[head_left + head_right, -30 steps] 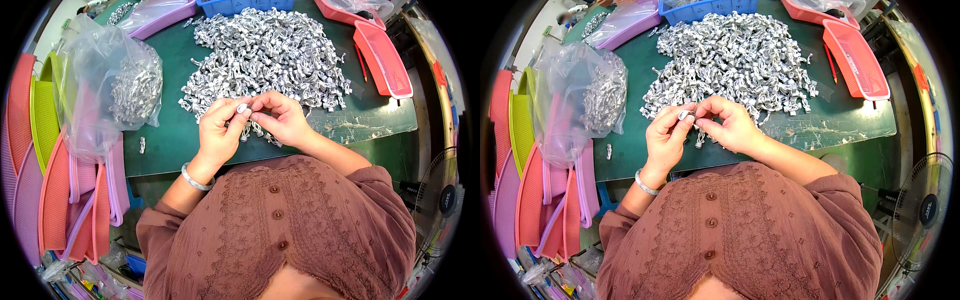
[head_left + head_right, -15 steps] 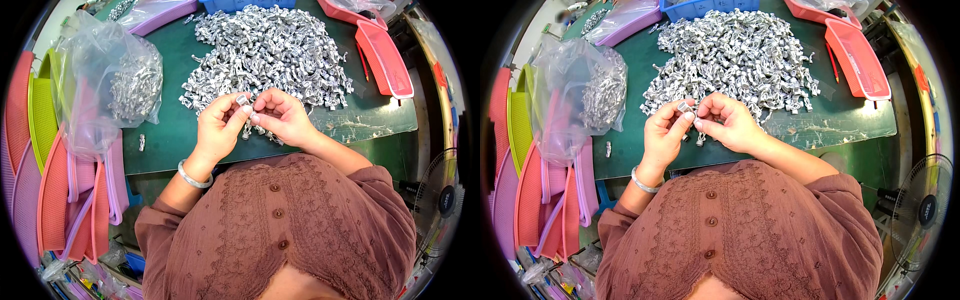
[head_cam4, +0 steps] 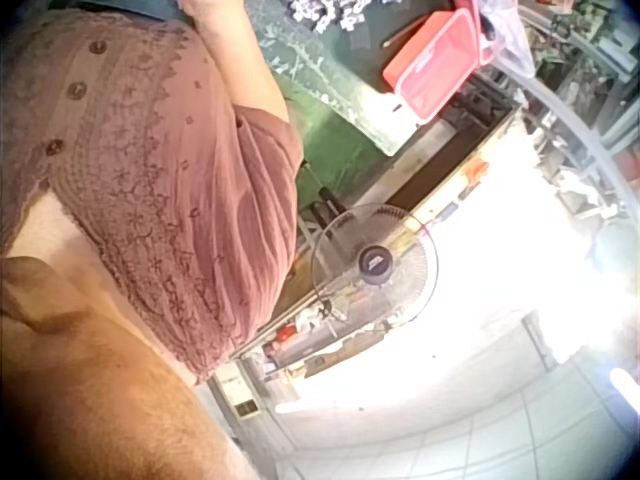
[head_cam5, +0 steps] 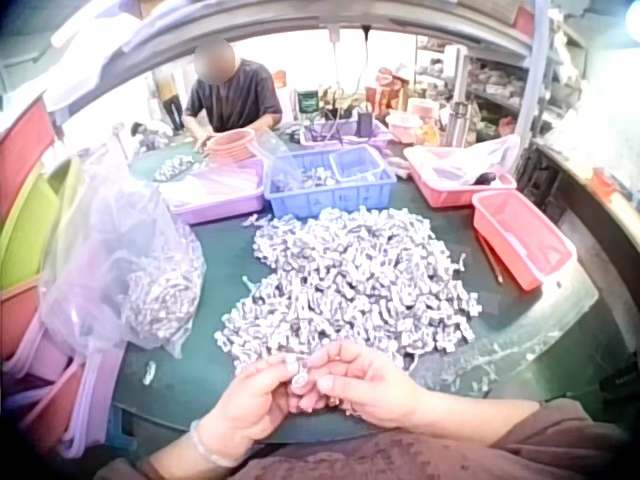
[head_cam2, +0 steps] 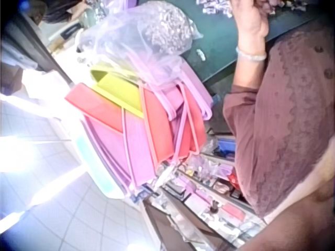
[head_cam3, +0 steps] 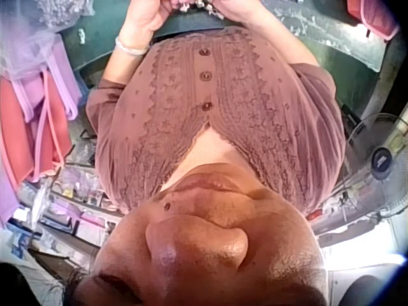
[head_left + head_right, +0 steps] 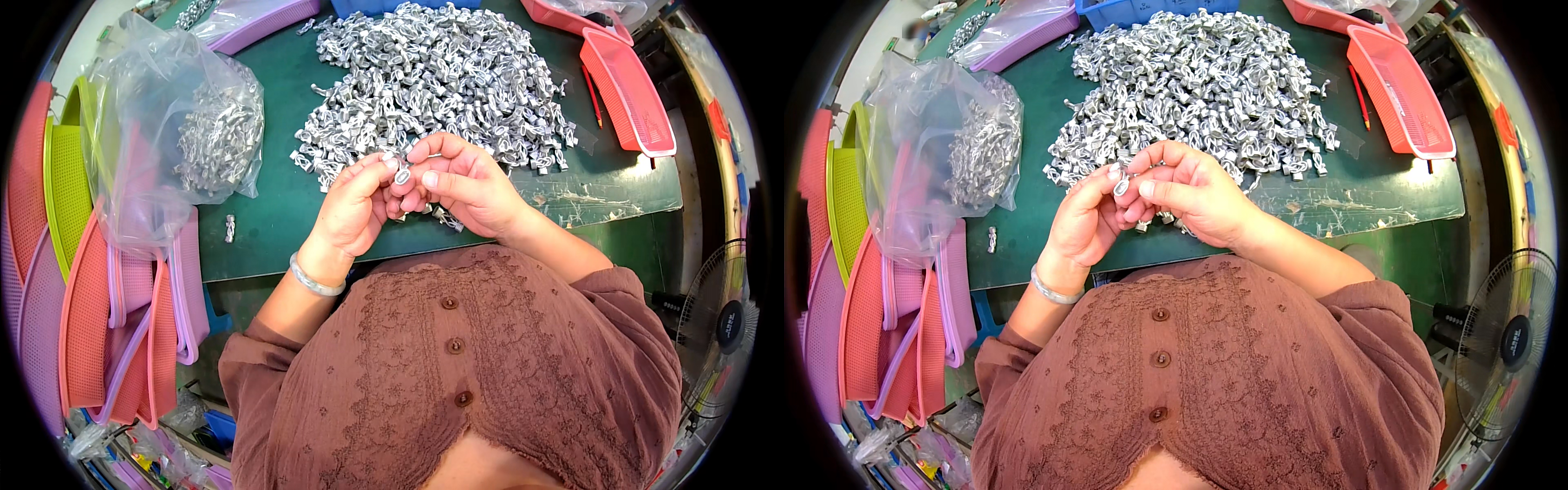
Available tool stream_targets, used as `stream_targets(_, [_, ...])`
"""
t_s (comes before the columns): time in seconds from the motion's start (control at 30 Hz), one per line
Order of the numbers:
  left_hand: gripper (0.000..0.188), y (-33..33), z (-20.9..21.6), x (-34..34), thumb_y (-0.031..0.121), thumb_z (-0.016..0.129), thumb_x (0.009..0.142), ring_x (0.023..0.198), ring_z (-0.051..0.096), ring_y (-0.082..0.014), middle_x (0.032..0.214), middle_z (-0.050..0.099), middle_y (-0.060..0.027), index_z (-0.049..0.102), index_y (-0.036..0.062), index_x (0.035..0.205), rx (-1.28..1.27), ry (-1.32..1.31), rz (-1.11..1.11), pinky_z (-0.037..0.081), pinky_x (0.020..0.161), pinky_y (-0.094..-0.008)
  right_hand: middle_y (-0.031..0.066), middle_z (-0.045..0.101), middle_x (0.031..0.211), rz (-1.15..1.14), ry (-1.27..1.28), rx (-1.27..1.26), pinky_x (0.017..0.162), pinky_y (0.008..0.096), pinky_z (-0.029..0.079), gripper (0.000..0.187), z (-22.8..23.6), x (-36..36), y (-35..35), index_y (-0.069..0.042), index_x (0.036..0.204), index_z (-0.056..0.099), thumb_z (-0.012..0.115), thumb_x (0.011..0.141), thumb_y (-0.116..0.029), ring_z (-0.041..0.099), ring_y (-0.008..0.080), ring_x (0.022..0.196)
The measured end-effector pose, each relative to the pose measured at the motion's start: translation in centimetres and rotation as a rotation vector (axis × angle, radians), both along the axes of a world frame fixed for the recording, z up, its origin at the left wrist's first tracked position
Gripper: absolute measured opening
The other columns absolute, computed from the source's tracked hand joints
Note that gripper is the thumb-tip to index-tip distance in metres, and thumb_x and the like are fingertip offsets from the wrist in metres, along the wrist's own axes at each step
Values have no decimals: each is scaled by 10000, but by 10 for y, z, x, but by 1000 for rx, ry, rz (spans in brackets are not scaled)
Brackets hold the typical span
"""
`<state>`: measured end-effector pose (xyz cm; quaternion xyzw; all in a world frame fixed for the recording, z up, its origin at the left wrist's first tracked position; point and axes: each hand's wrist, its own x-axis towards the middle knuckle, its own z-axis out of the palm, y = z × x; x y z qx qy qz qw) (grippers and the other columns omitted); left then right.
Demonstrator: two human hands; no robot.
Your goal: The person picks up small silver metallic components by hand and uses a thin red tool to scrape or poke individual parts before placing them into a container.
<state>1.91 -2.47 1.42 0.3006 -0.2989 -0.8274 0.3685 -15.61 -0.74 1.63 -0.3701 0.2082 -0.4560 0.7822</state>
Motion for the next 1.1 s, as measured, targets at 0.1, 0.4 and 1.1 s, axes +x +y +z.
stream_targets(0.1, [188, 1, 0, -2, 205, 468, 878, 612, 572, -137, 692, 579, -46, 530, 62, 772, 56, -10, 24, 399, 516, -213, 143, 622, 957, 10, -16, 17, 724, 283, 468, 192, -2, -1, 0, -35, 1059, 471, 510, 875, -75, 619, 205, 830])
stream_targets(0.4, [133, 6, -3, -3, 139, 521, 880, 663, 557, -79, 766, 592, -9, 581, 39, 943, -158, -68, 177, 424, 574, -192, 120, 625, 896, -40, 30, 69, 665, 264, 470, 186, 2, 2, 1, -21, 1026, 473, 534, 856, -65, 621, 178, 766])
stream_targets(1.1, [283, 16, -8, -2, 71, 543, 859, 724, 507, -84, 874, 583, -31, 524, -4, 1131, -255, -44, 188, 426, 647, -213, 54, 570, 939, -257, 293, -226, 764, 241, 447, 338, -1, 6, 6, -13, 1113, 409, 540, 805, 37, 549, 97, 881])
